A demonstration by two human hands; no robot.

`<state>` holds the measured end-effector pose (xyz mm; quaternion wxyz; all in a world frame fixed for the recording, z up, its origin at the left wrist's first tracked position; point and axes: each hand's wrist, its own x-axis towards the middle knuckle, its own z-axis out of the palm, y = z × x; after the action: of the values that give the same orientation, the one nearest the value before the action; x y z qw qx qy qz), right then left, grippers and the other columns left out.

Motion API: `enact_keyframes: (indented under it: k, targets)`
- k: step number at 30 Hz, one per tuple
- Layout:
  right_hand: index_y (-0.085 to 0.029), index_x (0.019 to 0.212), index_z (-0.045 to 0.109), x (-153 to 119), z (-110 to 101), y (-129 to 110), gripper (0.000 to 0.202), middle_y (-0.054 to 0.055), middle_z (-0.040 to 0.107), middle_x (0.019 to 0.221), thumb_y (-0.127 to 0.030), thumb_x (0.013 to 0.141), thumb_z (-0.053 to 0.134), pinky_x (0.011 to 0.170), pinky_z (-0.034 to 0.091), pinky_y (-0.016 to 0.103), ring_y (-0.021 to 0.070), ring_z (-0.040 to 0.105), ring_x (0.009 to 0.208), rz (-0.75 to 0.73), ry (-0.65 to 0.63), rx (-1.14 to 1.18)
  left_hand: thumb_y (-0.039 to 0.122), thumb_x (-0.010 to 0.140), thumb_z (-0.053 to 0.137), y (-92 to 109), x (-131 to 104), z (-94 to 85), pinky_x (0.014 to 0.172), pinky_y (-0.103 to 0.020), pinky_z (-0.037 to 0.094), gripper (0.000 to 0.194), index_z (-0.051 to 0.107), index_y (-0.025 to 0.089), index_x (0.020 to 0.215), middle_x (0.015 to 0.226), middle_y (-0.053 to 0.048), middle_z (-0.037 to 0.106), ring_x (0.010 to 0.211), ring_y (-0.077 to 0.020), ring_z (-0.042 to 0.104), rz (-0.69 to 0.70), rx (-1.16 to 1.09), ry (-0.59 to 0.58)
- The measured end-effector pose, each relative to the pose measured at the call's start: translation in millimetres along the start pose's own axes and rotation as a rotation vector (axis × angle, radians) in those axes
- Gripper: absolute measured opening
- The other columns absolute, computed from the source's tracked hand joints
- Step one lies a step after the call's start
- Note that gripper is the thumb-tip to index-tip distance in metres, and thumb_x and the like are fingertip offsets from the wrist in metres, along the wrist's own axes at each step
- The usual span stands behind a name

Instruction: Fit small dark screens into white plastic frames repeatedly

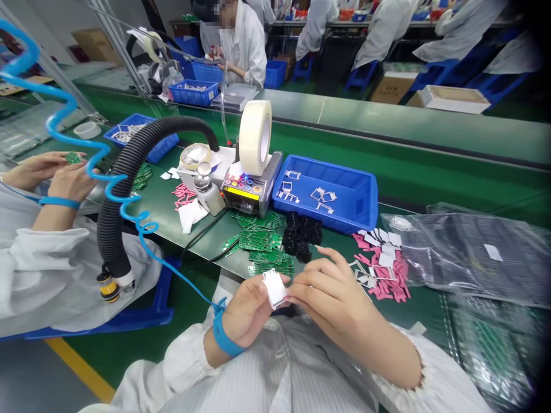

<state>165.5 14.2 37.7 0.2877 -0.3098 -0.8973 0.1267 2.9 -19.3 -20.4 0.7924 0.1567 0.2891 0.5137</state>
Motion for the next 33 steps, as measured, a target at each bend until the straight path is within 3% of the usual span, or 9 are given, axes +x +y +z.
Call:
enact_keyframes:
  k: [7, 10, 14, 18, 22, 24, 27, 30, 33]
  targets:
    - [-0.021, 0.079, 0.063, 8.0, 15.6, -13.6, 0.019, -0.001, 0.063, 0.074, -0.009, 0.085, 0.050, 0.098, 0.029, 0.049, 0.0153, 0.051, 0.079, -0.040, 0.121, -0.048, 0.046, 0.065, 0.073, 5.1, -0.1, 0.0, 0.061, -0.024, 0.037, 0.037, 0.072, 0.012, 0.080, 0.065, -0.001, 0.060, 0.061, -0.0097, 0.048, 0.004, 0.033, 0.000]
    - [-0.023, 0.077, 0.066, 7.8, 27.0, -15.7, 0.014, 0.000, 0.062, 0.076, -0.015, 0.084, 0.057, 0.094, 0.034, 0.046, 0.0152, 0.053, 0.079, 0.043, 0.220, 0.069, 0.048, 0.063, 0.073, 7.8, -0.3, -4.4, 0.060, -0.024, 0.038, 0.039, 0.072, 0.013, 0.081, 0.066, -0.001, 0.061, 0.061, -0.0101, 0.049, 0.037, 0.012, 0.057]
    - [-0.025, 0.095, 0.067, 1.0, 40.2, -12.3, 0.014, 0.005, 0.060, 0.098, -0.023, 0.086, 0.057, 0.082, 0.045, 0.039, 0.0189, 0.056, 0.093, 0.166, 0.172, 0.280, 0.047, 0.063, 0.074, 11.4, -1.5, -8.8, 0.062, -0.025, 0.041, 0.038, 0.071, 0.017, 0.087, 0.075, -0.002, 0.065, 0.066, -0.0118, 0.054, 0.086, -0.039, 0.113]
    - [-0.025, 0.109, 0.060, -0.8, 45.0, -13.6, 0.029, 0.008, 0.057, 0.108, -0.032, 0.082, 0.062, 0.080, 0.047, 0.039, 0.0225, 0.055, 0.098, 0.247, 0.212, 0.273, 0.045, 0.064, 0.074, 7.9, -3.9, -7.4, 0.077, -0.031, 0.045, 0.038, 0.070, 0.020, 0.092, 0.080, -0.001, 0.065, 0.073, -0.0135, 0.056, 0.094, -0.069, 0.089]
    - [-0.023, 0.095, 0.061, 5.9, 46.1, -18.2, 0.022, 0.004, 0.060, 0.088, -0.032, 0.076, 0.066, 0.086, 0.038, 0.047, 0.0222, 0.056, 0.084, 0.287, 0.292, 0.084, 0.049, 0.067, 0.070, 4.3, -4.8, -8.0, 0.088, -0.041, 0.043, 0.042, 0.068, 0.023, 0.100, 0.089, -0.004, 0.066, 0.085, -0.0189, 0.058, 0.096, -0.019, 0.079]
    - [-0.023, 0.089, 0.060, 8.6, 44.7, -17.4, 0.014, 0.002, 0.060, 0.082, -0.025, 0.076, 0.062, 0.088, 0.035, 0.048, 0.0202, 0.056, 0.080, 0.292, 0.276, 0.089, 0.049, 0.071, 0.066, 10.2, -4.4, -11.8, 0.091, -0.042, 0.041, 0.044, 0.066, 0.025, 0.107, 0.102, -0.007, 0.066, 0.094, -0.0224, 0.058, 0.168, 0.155, 0.081]
    - [-0.022, 0.087, 0.060, 11.1, 39.1, -12.4, 0.014, 0.002, 0.060, 0.081, -0.020, 0.073, 0.062, 0.090, 0.033, 0.047, 0.0188, 0.056, 0.079, 0.280, 0.160, 0.137, 0.034, 0.073, 0.068, 31.4, -5.7, -19.2, 0.102, -0.044, 0.031, 0.042, 0.063, 0.028, 0.114, 0.124, -0.009, 0.060, 0.115, -0.0277, 0.050, 0.415, 0.700, 0.047]
    - [-0.021, 0.084, 0.063, 15.4, 32.8, -9.9, 0.013, 0.001, 0.061, 0.080, -0.019, 0.071, 0.063, 0.091, 0.032, 0.046, 0.0175, 0.056, 0.078, 0.267, 0.008, 0.142, 0.019, 0.076, 0.063, 54.4, -11.8, -22.4, 0.110, -0.049, 0.012, 0.034, 0.067, 0.031, 0.107, 0.116, -0.007, 0.067, 0.119, -0.0282, 0.049, 0.517, 1.208, -0.143]
    - [-0.019, 0.078, 0.064, 24.1, 31.3, -15.1, 0.009, 0.001, 0.061, 0.076, -0.017, 0.069, 0.063, 0.089, 0.033, 0.044, 0.0183, 0.054, 0.078, 0.274, -0.104, 0.144, 0.015, 0.079, 0.056, 64.3, -20.8, -21.7, 0.110, -0.051, 0.011, 0.034, 0.066, 0.031, 0.108, 0.110, -0.007, 0.070, 0.109, -0.0265, 0.058, 0.494, 1.307, -0.242]
